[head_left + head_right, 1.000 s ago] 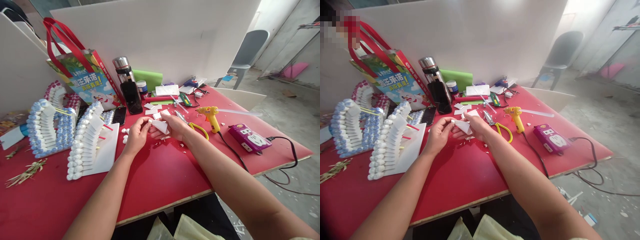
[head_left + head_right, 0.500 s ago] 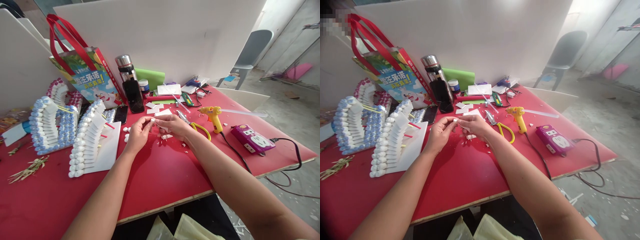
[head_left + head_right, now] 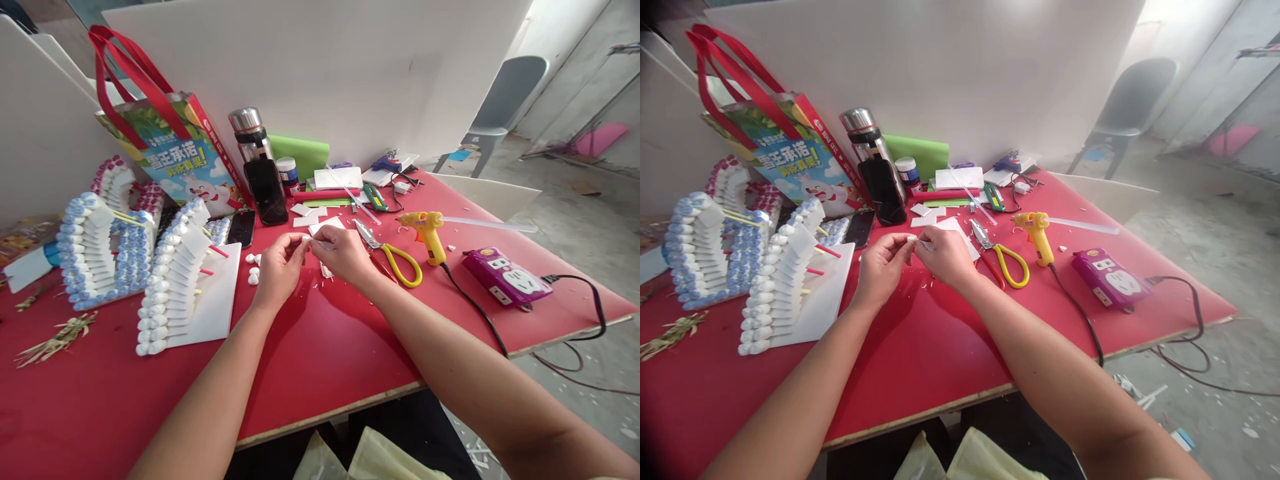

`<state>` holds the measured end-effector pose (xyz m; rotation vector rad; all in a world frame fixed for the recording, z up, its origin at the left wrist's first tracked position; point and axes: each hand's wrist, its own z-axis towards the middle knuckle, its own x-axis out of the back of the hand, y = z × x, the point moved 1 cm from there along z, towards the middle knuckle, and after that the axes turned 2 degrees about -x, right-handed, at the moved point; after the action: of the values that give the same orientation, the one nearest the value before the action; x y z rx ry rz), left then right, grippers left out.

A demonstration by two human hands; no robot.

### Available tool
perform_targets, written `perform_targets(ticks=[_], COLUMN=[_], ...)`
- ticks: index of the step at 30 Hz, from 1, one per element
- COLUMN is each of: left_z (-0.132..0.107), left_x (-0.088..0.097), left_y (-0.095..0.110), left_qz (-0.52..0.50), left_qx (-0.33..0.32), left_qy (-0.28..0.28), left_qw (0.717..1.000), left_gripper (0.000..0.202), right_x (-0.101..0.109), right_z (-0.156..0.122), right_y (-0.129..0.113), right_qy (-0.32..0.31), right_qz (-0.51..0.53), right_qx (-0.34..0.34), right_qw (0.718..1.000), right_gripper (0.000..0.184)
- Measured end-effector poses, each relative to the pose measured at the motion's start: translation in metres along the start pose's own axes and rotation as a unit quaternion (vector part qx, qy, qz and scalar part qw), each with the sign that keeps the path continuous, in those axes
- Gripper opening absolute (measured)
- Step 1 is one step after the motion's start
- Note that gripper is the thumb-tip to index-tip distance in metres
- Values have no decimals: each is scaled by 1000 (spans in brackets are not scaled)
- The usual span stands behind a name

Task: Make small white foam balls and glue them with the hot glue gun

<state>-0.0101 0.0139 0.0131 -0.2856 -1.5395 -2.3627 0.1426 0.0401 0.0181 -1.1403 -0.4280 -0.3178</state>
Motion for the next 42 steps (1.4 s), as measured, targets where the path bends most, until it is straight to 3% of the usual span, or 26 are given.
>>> perform_targets(ticks=[4,9,16,22,29,36,42], left_z=[-1,-2,-3,-4,-4,1,3], left_x=[2,8,8,7,11,14,13], left_y=[1,2,-1,2,-2,-2,-4], left_qz=[50,71,-14,52,38,-77,-117], left_qx=[-46,-89,-1,-16,3,79,98], left_qy=[21,30,14,17,2,-47,-34], left_qw=[997,993,1000,998,999,993,988], left_gripper=[25,24,33,28,28,35,41], right_x=[2,6,8,5,7,11,12], right_z=[-2,-3,-2,-1,-1,0,-1], right_y=[-3,-5,-4,-5,-3,2,-1], right_qy=[-2,-49,-70,-69,-120,-150,-157], right_qz=[-9,4,4,62,61,101,122], right_qx=[47,51,48,-58,-12,4,-12], right_qw=[999,997,996,994,991,983,980], right_gripper=[16,16,14,15,16,14,14])
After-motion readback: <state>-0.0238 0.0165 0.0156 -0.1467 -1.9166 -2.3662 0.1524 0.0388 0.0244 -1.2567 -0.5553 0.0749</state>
